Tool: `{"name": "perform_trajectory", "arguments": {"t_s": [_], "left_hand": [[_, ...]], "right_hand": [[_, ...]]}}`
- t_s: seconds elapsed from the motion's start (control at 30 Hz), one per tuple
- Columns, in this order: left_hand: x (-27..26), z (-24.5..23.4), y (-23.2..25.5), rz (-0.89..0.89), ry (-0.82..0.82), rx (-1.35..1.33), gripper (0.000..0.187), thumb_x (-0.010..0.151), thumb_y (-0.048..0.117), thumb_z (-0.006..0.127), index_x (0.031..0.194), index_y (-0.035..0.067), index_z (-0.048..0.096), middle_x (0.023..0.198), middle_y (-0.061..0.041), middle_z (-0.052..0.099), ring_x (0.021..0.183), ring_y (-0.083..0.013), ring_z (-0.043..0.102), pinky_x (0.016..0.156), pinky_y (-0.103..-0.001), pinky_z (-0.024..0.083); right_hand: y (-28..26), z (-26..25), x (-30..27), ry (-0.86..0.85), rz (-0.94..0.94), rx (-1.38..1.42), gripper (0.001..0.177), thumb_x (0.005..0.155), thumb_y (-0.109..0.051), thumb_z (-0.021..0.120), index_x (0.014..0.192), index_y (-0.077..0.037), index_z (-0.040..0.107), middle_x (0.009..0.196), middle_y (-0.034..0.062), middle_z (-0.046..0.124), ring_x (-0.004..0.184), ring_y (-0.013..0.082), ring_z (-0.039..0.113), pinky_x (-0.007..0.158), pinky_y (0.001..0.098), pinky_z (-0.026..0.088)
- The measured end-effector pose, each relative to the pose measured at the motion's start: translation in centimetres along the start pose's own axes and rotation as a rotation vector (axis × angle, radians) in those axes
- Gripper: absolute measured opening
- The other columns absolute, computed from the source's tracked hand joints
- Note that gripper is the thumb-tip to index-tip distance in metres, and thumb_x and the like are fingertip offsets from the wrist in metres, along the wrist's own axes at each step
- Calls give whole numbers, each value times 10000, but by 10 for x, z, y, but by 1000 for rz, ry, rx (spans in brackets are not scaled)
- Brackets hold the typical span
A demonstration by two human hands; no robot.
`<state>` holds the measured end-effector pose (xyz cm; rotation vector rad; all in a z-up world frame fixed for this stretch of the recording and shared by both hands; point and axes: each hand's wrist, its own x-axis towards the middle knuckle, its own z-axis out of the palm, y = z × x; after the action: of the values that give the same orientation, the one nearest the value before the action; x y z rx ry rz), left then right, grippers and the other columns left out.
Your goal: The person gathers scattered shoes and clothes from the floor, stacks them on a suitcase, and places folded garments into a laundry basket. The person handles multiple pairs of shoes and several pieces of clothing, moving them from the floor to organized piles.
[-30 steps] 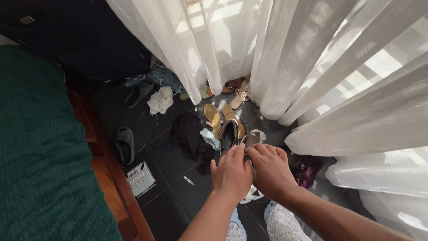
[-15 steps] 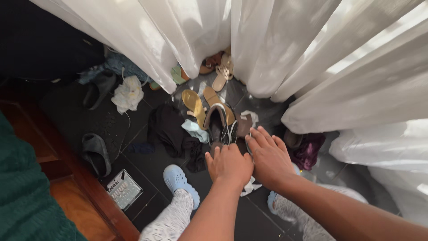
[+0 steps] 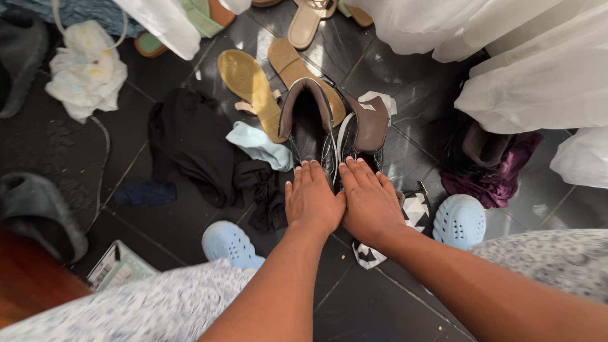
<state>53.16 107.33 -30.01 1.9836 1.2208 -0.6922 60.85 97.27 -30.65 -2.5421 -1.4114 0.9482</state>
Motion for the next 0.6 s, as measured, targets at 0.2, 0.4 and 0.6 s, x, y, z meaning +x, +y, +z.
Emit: {"name": "perform_trajectory", "arguments": {"t_s": [0.2, 0.4, 0.6], "left_hand": [[63, 13, 5, 22, -117, -21, 1028, 851, 469, 774, 1591, 51, 195, 1559, -183, 419, 1453, -296, 421, 1255, -405, 223], [106, 32, 5, -53, 29, -100, 528, 915, 372, 641, 1334, 66, 540, 1288, -156, 671, 1269, -337, 592, 1156, -552, 286], [118, 30, 1, -22, 125, 57, 323, 861, 304, 608, 1122, 173, 746, 1114, -136, 758, 1130, -302, 699, 1102, -433, 363]], "right_hand": [[31, 17, 37, 11, 28, 11, 724, 853, -191, 650, 1510, -46, 384, 1608, 143, 354, 1499, 309, 300, 1177, 499, 248], [27, 31, 53, -60, 78, 201, 825, 837, -309, 758, 1502, -2, 378, 1561, 211, 381, 1477, 365, 362, 1201, 440, 299], [21, 39, 48, 25, 194, 385, 956, 726, -173, 827, 1521, 3, 326, 1645, 251, 151, 1425, 446, 375, 1148, 428, 382]]}}
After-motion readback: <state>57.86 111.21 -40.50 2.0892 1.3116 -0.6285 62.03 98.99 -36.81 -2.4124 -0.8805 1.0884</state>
